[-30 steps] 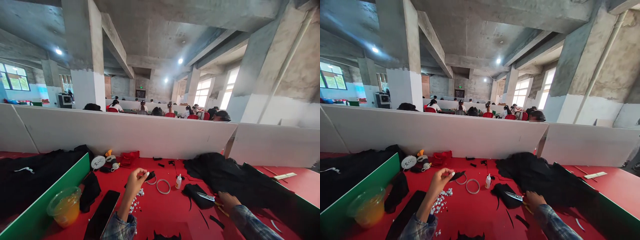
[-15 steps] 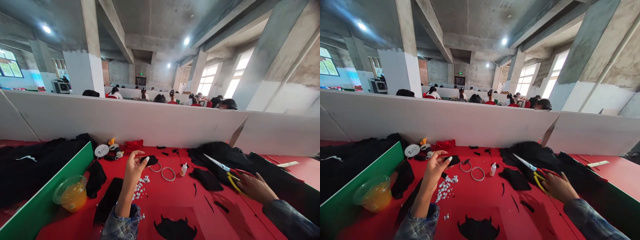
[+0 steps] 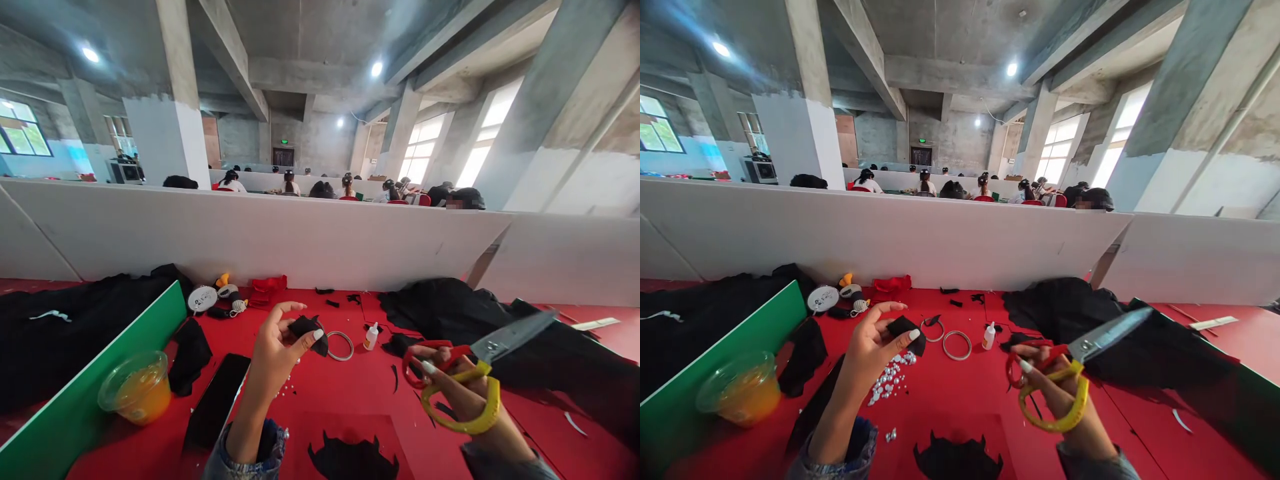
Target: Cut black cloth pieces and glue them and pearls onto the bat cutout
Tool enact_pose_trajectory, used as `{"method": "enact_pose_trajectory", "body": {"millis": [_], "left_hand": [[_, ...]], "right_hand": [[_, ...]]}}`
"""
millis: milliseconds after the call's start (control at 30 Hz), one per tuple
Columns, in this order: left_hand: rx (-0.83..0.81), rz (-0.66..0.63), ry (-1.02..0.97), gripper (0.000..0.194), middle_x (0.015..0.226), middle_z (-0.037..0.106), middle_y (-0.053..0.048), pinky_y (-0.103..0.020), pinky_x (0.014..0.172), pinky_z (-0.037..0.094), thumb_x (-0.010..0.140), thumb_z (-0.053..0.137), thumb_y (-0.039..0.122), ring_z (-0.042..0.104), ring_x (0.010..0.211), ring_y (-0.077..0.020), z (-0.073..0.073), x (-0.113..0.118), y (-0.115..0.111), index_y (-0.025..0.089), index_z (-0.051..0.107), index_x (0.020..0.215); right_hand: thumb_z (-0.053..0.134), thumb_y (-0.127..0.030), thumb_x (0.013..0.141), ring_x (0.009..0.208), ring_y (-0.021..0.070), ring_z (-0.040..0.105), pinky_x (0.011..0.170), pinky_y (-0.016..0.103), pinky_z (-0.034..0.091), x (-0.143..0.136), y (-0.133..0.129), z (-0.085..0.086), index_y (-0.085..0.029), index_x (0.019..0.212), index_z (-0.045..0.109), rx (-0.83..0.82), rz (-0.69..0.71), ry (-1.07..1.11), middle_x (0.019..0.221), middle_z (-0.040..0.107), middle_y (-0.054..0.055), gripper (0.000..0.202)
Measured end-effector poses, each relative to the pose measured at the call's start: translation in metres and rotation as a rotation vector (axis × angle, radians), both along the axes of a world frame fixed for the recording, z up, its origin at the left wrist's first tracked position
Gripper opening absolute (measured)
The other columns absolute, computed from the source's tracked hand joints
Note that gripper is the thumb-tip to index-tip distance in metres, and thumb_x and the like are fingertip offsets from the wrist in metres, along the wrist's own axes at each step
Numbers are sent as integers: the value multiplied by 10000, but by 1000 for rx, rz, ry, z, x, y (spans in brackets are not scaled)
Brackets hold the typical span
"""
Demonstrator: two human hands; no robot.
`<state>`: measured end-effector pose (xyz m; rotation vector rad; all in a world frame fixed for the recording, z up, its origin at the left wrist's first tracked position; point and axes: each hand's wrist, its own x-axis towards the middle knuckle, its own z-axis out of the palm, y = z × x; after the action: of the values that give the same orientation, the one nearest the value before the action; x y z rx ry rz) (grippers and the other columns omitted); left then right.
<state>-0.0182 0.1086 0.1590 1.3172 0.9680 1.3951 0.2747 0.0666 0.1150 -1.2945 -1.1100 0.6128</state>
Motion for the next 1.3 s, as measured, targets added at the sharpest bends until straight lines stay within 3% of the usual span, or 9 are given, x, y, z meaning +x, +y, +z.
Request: {"method": "enact_pose_trajectory", "body": {"millis": [167,367,567,767,1033,1100,1167,1233,1300], "left_hand": [[-41,-135,38,491,792,723,-38,-265,664,514,706,765,387,682,713,-170,3,1,-2,173,544,1089],[-32,-191,180,466,833,716,-40,-247,659,488,735,744,380,664,742,-165,1,-3,-1,180,540,1104],[10,-47,99,370,733,654,17,-230,644,484,772,704,386,635,687,-139,-6,1,8,212,463,992],[60,-160,183,252,884,698,-57,-251,708,525,834,639,403,658,826,-178,-4,9,1,182,641,958],[142,-5,225,149,887,740,-30,-258,736,560,812,665,304,686,833,-185,2,1,1,219,751,899],[124,15,197,152,883,743,-30,-247,681,567,801,672,297,689,792,-177,3,-6,3,219,752,905],[123,12,167,150,894,745,-35,-251,681,573,789,679,282,692,796,-177,5,-13,4,218,754,902],[138,-5,147,148,911,746,-42,-268,739,576,787,672,261,694,844,-183,7,-20,5,217,755,900],[149,-16,152,161,932,743,-49,-284,782,573,792,659,244,690,877,-185,9,-28,4,214,752,920]], "right_hand": [[809,-454,631,548,160,629,519,292,531,-83,11,27,-208,679,491,16,420,206,854,755,106,405],[824,-393,631,320,61,475,315,195,398,-138,29,33,-215,677,419,-23,599,377,604,623,-48,445],[827,-373,642,334,59,472,322,190,400,-147,29,31,-220,665,414,39,557,465,543,544,-81,442],[819,-401,654,361,76,482,341,208,421,-157,33,22,-233,679,394,140,383,567,545,554,-72,458],[667,-515,802,350,90,488,381,247,464,-132,27,21,-193,760,548,70,464,317,591,627,1,346],[685,-557,769,495,159,614,489,299,543,-120,28,16,-174,880,618,40,567,157,713,682,56,404],[782,-590,637,861,285,692,752,421,582,-109,34,7,-194,1123,604,57,690,24,1048,688,134,651],[792,-621,588,1146,346,590,978,512,468,-101,40,-6,-251,1331,482,78,795,-66,1353,534,167,886],[721,-668,638,1145,335,591,1046,535,387,-94,43,-19,-297,1418,389,71,894,-128,1440,448,160,925]]}}
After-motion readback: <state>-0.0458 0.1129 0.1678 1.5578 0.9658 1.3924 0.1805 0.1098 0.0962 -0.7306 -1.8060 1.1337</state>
